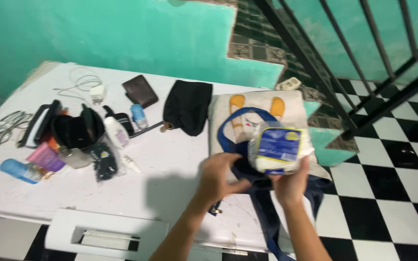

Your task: The person packs a tote bag at a table: they place a phone, wallet, pouches, and bottles into a black pouch and the tote bag, zip the pouch, and arrange items inside the bag. They handle each item one at a time, moving some aside to reach others.

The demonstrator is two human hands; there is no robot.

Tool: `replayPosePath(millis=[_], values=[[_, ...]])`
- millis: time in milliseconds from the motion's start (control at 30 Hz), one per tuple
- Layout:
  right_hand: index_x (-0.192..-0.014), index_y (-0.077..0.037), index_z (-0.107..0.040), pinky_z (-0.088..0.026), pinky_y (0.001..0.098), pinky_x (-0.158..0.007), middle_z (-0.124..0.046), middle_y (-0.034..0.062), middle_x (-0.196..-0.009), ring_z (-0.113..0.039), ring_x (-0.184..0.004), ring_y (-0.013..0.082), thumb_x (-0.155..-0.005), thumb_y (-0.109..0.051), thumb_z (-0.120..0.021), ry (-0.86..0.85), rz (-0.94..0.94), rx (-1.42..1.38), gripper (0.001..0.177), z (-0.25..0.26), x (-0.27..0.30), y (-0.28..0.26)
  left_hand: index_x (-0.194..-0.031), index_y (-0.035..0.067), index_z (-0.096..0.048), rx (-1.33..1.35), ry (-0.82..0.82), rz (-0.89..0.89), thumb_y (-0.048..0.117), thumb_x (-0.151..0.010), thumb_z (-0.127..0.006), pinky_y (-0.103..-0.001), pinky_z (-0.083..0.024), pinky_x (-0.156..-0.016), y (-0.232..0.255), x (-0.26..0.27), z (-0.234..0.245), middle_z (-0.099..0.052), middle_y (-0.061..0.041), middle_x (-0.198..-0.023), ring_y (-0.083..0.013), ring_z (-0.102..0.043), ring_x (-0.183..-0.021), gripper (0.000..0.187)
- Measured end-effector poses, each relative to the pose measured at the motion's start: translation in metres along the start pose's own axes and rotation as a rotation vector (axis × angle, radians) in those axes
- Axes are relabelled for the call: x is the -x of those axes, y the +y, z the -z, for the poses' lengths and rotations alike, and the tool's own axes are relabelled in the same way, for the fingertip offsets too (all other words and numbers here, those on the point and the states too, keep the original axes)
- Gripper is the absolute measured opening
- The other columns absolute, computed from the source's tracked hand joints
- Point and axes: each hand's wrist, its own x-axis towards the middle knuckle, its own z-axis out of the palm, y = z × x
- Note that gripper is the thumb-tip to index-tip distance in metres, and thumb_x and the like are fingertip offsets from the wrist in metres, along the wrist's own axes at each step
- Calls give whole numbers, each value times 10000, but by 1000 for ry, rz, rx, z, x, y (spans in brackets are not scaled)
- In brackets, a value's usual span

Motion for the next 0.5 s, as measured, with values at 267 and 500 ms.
replayPosePath(millis=[267,500], values=[[-1332,-32,-612,-547,402,-832,-659,150,-1138,-634,-991,287,-934,-289,-695,334,-293,1140,481,-8,56,-119,-1103,113,-737,-215,-527,257,280,-852,-760,-437,-549,-812,20,-63,-56,-697,-89,-1103,-334,-684,-996,302],[-1248,-50,-669,-480,484,-1004,-634,223,-1297,-617,-1190,433,-715,-453,-759,-466,-95,2245,674,-42,67,-51,-1062,104,-752,-114,-87,101,257,-927,-729,-396,-561,-799,16,-139,-29,-720,-75,-1076,-321,-711,-962,206]])
